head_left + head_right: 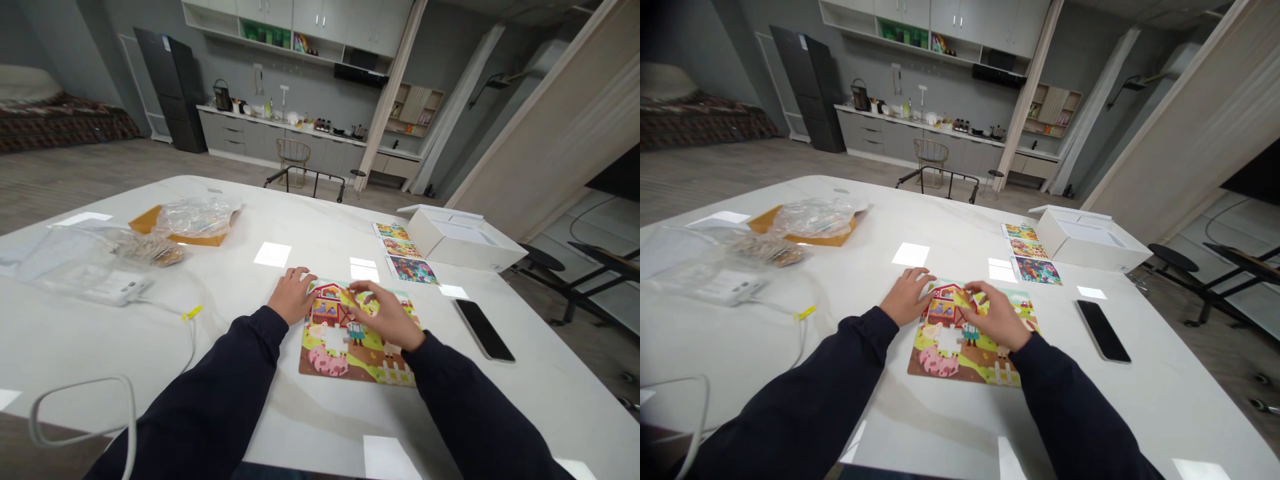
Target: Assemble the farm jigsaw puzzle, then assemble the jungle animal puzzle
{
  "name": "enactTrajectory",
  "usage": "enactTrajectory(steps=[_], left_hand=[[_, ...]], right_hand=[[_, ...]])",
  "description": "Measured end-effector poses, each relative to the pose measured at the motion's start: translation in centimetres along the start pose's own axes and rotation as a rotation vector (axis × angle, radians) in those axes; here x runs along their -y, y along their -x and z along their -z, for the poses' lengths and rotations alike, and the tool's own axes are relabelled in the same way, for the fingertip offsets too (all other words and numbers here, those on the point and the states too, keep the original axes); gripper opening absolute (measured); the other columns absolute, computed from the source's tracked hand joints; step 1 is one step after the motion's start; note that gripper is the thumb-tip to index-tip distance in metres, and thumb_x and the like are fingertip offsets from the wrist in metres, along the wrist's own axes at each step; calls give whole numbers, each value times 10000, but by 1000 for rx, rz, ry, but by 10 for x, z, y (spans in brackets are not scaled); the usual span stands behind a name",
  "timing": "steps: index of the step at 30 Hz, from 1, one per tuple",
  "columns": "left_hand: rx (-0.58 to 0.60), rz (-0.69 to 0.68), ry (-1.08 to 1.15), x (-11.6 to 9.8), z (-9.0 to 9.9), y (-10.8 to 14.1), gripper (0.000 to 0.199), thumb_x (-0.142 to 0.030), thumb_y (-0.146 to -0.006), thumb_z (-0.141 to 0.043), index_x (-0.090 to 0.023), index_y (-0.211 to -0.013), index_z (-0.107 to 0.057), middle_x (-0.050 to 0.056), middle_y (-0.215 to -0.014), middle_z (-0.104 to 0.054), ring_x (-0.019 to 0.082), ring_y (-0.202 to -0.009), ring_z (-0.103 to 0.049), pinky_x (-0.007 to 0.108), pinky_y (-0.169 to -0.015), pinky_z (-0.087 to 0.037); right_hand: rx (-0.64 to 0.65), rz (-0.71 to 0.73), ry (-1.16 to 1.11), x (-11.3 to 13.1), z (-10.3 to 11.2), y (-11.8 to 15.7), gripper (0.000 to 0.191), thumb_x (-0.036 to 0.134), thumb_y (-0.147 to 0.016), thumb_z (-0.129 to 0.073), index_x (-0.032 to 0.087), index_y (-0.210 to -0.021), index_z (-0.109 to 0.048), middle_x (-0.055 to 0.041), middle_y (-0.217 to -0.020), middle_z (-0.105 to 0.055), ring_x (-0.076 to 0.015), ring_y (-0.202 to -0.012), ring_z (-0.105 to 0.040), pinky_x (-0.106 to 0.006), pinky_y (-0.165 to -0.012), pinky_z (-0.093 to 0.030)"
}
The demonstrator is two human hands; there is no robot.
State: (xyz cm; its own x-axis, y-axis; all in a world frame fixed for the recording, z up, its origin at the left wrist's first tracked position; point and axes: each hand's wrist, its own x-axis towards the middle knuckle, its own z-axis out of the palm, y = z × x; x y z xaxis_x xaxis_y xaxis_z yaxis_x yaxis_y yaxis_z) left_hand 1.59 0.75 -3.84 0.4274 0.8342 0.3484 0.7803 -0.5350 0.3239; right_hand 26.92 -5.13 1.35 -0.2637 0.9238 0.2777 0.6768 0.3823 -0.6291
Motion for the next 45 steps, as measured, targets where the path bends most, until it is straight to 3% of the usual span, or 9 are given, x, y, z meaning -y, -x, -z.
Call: enactTrajectory(steps=[3, 6, 13, 25, 33, 45], left_hand=[[6, -10, -8, -1, 0, 0, 337, -297, -934, -586, -219, -1260, -623, 118, -1366, -560, 329, -1248, -496, 502, -983, -497], [16, -4, -13, -2, 0, 0, 336, -295, -924, -597, -220, -1250, -631, 118, -1361, -562, 332, -1242, -502, 510, -973, -501], [13, -3, -15, -1, -3, 0, 331, -288, -911, -610, -237, -1237, -639, 102, -1361, -568, 324, -1255, -500, 503, -1003, -490], [16, -25, -15, -1, -3, 1, 334, -330, -888, -636, -245, -1210, -661, 97, -1349, -580, 330, -1239, -516, 513, -986, -495], [27, -16, -10, -3, -2, 0, 338, -351, -885, -635, -248, -1206, -663, 98, -1361, -577, 332, -1246, -509, 509, -987, -485], [35, -9, -8, -4, -1, 0, 331, -361, -890, -634, -258, -1204, -662, 92, -1355, -577, 326, -1250, -503, 499, -998, -481]], right_hand=[[63, 94, 0, 18, -17, 34, 455, 206, -827, -690, 255, -1270, -596, -83, -1246, -675, -257, -1160, -631, -433, -1022, -501], [83, 149, -10, 12, -27, 44, 460, 184, -839, -677, 242, -1286, -585, -103, -1247, -660, -274, -1186, -607, -457, -1044, -487], [200, 217, -53, 7, -29, 43, 452, 176, -831, -719, 235, -1259, -587, -102, -1236, -656, -274, -1170, -581, -461, -1031, -482], [189, 233, -43, 8, -29, 44, 443, 177, -794, -798, 230, -1202, -634, -90, -1160, -691, -273, -1088, -604, -454, -981, -497], [211, 231, -27, 7, -31, 44, 413, 271, -817, -829, 231, -1196, -670, -88, -1122, -714, -274, -1072, -618, -446, -947, -525], [234, 263, 71, 5, -30, 44, 231, 263, -850, -794, 218, -1077, -784, -109, -1167, -683, -281, -1104, -610, -460, -977, -544]])
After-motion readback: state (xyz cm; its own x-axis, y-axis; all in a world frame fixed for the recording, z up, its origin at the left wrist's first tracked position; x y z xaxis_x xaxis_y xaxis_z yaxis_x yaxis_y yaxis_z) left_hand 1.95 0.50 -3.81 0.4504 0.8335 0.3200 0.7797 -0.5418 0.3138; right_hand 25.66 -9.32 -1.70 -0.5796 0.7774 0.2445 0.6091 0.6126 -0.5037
